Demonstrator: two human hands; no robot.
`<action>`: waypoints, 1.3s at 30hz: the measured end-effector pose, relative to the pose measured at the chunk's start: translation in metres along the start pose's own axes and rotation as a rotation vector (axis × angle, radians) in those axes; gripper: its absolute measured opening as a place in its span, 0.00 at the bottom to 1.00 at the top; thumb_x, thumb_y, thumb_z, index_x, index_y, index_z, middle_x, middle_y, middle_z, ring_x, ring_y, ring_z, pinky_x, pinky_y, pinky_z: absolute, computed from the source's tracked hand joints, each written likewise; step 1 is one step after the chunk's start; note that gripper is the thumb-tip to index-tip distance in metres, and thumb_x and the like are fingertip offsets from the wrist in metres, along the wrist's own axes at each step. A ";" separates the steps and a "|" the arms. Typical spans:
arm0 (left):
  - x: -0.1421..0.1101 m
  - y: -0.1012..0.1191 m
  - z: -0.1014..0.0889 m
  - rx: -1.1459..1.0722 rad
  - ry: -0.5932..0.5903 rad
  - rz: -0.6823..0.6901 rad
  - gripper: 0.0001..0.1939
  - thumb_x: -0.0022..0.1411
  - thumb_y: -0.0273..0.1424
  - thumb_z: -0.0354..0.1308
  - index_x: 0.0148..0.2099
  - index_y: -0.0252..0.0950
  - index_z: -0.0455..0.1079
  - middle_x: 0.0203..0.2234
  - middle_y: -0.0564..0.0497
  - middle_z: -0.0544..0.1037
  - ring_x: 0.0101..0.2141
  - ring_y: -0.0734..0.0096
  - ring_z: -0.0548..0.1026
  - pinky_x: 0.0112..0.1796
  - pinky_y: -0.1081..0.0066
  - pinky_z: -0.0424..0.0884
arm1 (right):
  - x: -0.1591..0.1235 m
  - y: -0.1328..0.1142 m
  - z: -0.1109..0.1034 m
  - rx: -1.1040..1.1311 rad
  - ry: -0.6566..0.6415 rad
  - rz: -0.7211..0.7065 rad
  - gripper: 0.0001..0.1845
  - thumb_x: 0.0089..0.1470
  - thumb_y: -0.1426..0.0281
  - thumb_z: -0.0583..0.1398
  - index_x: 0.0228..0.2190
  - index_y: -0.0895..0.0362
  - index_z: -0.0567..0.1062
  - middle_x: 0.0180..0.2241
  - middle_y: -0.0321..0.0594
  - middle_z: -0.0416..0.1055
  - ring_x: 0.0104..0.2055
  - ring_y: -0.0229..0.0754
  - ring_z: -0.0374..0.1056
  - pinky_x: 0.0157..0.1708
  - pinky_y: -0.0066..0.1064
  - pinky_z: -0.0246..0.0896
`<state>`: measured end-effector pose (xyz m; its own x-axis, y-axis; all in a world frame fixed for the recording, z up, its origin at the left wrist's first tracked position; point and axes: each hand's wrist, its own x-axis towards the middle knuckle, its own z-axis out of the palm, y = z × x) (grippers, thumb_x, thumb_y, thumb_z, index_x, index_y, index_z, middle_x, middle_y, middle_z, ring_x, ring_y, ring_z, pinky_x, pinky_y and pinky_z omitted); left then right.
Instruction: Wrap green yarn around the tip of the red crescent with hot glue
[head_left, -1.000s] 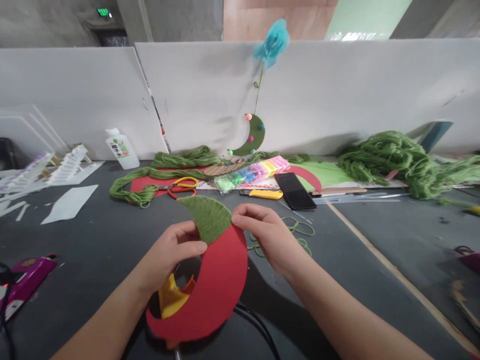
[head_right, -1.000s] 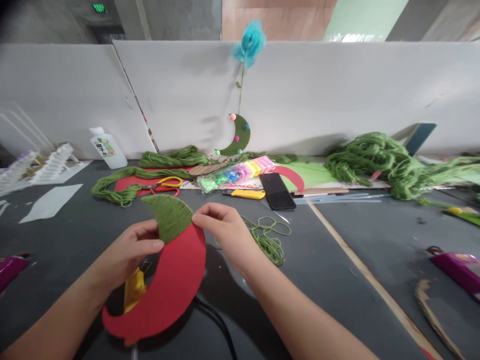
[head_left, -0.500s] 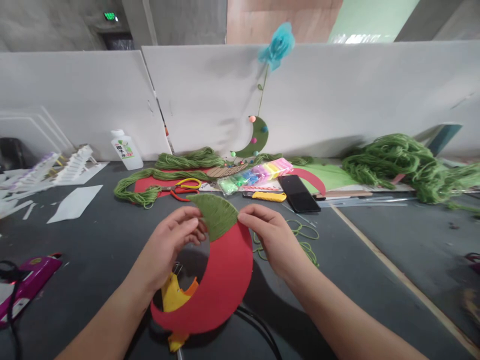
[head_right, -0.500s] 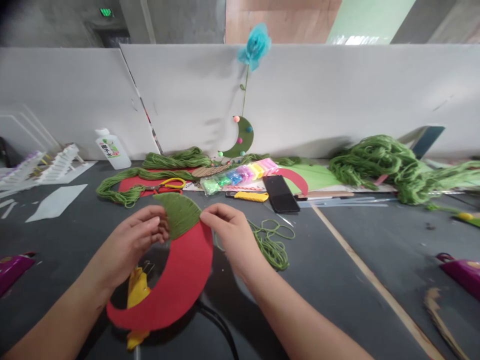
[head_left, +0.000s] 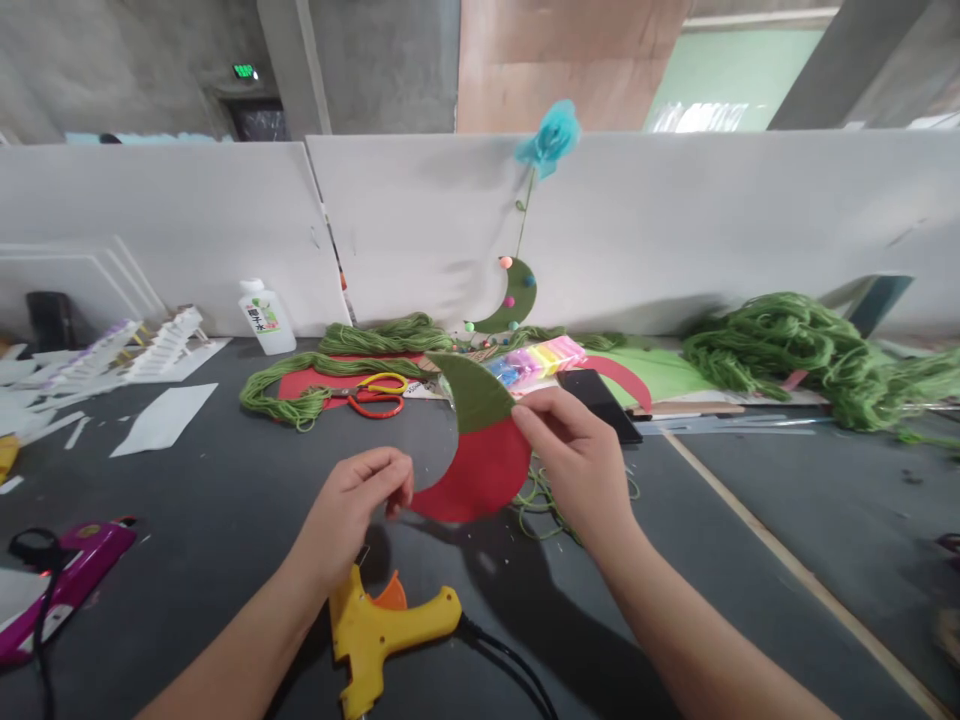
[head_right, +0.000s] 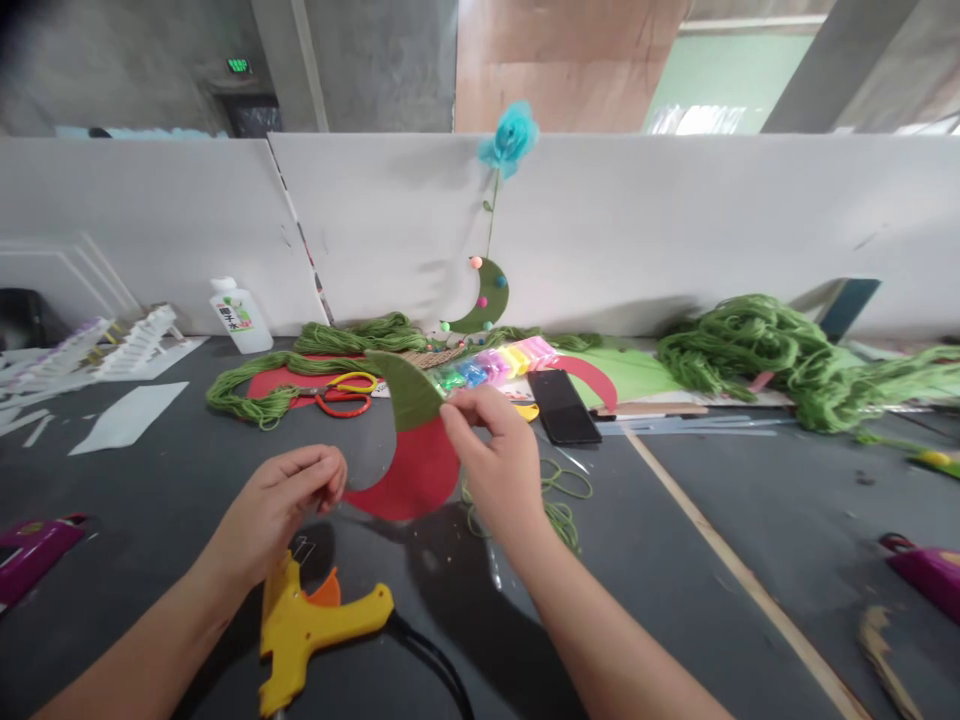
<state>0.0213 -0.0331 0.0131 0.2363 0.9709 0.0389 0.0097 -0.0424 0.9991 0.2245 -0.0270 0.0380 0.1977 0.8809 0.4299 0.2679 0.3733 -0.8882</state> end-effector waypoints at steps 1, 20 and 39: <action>0.000 -0.001 0.000 -0.004 -0.001 -0.010 0.21 0.61 0.37 0.51 0.17 0.36 0.61 0.14 0.56 0.62 0.19 0.76 0.59 0.23 0.74 0.56 | -0.001 -0.003 0.004 -0.079 -0.026 -0.085 0.06 0.50 0.71 0.59 0.22 0.55 0.70 0.26 0.34 0.66 0.30 0.39 0.60 0.33 0.31 0.54; 0.003 -0.010 0.000 -0.355 0.138 -0.039 0.10 0.55 0.35 0.60 0.38 0.35 0.72 0.31 0.51 0.80 0.33 0.67 0.77 0.37 0.68 0.71 | -0.030 0.012 0.055 -0.682 -0.281 -0.853 0.07 0.54 0.73 0.57 0.37 0.58 0.71 0.35 0.44 0.72 0.35 0.44 0.62 0.37 0.38 0.57; 0.032 -0.018 -0.038 -0.451 0.530 0.128 0.09 0.48 0.30 0.65 0.29 0.32 0.69 0.23 0.51 0.80 0.27 0.70 0.79 0.30 0.73 0.74 | -0.001 0.035 0.030 -0.351 -0.621 0.114 0.06 0.44 0.71 0.60 0.29 0.56 0.74 0.20 0.32 0.68 0.21 0.35 0.60 0.22 0.26 0.49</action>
<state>-0.0078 0.0076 -0.0030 -0.2973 0.9536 0.0468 -0.4167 -0.1737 0.8923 0.2056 -0.0062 0.0017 -0.3021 0.9504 0.0736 0.5857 0.2459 -0.7723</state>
